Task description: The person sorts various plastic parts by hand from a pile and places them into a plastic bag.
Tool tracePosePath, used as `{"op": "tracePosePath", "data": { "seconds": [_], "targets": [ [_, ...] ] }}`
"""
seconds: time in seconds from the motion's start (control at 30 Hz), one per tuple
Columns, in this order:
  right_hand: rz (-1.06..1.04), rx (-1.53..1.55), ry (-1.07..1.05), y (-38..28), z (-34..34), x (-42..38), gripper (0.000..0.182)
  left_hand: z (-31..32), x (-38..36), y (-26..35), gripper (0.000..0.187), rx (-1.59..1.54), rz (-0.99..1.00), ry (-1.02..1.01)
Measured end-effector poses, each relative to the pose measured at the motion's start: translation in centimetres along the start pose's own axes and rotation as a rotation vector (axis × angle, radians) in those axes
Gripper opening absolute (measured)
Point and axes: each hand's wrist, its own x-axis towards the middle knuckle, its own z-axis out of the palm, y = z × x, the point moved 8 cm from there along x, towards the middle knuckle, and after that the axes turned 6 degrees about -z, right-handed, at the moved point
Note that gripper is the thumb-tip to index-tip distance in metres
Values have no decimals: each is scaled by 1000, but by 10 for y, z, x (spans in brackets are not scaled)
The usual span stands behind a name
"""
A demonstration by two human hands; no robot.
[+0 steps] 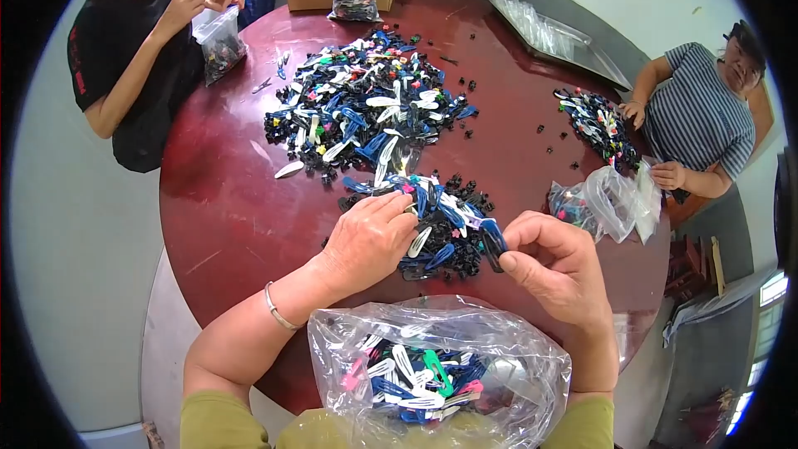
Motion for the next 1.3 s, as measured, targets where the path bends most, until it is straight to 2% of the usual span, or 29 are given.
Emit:
{"op": "tracePosePath", "data": {
  "seconds": [0.1,0.2,0.3,0.37,0.43,0.57,0.63,0.7,0.77,0.8,0.83,0.9,1.0,1.1,1.2,1.3],
  "targets": [
    [102,101,23,16,2,1,4,0,0,1,21,-13,-11,-10],
    [103,162,65,32,1,6,5,-1,1,3,22,-32,-12,-16],
    [117,27,96,61,0,12,8,-1,2,5,23,-26,-5,-24],
    [53,-151,98,76,-2,17,12,-1,3,6,22,-21,-2,-29],
    [-24,-351,62,79,0,21,12,-1,3,6,22,-23,-1,-32],
    [-67,-269,124,67,-8,21,7,-2,2,4,18,24,47,11],
    [-68,-233,184,39,-14,18,6,-2,3,5,15,67,89,32],
    [10,-220,154,5,-16,8,8,-1,3,6,14,102,97,58],
    [-277,-249,-63,-40,-6,-3,11,2,3,4,14,83,74,73],
    [-356,-152,-144,-54,1,-10,18,5,2,0,13,47,47,76],
    [-336,-98,-236,-59,9,-15,23,6,2,-2,13,13,20,79],
    [-184,-87,-270,-61,19,-20,27,4,0,-5,12,-66,-18,81],
    [-351,-338,-95,-38,7,-1,24,0,1,-5,9,-189,-62,32],
    [-180,-411,117,16,-3,15,20,0,2,-3,7,-293,-49,-31],
    [-145,-419,-5,40,12,18,14,1,2,0,7,-364,-35,-65],
    [-259,-478,-79,44,19,17,9,2,2,2,7,-402,-37,-72]
  ]
}}
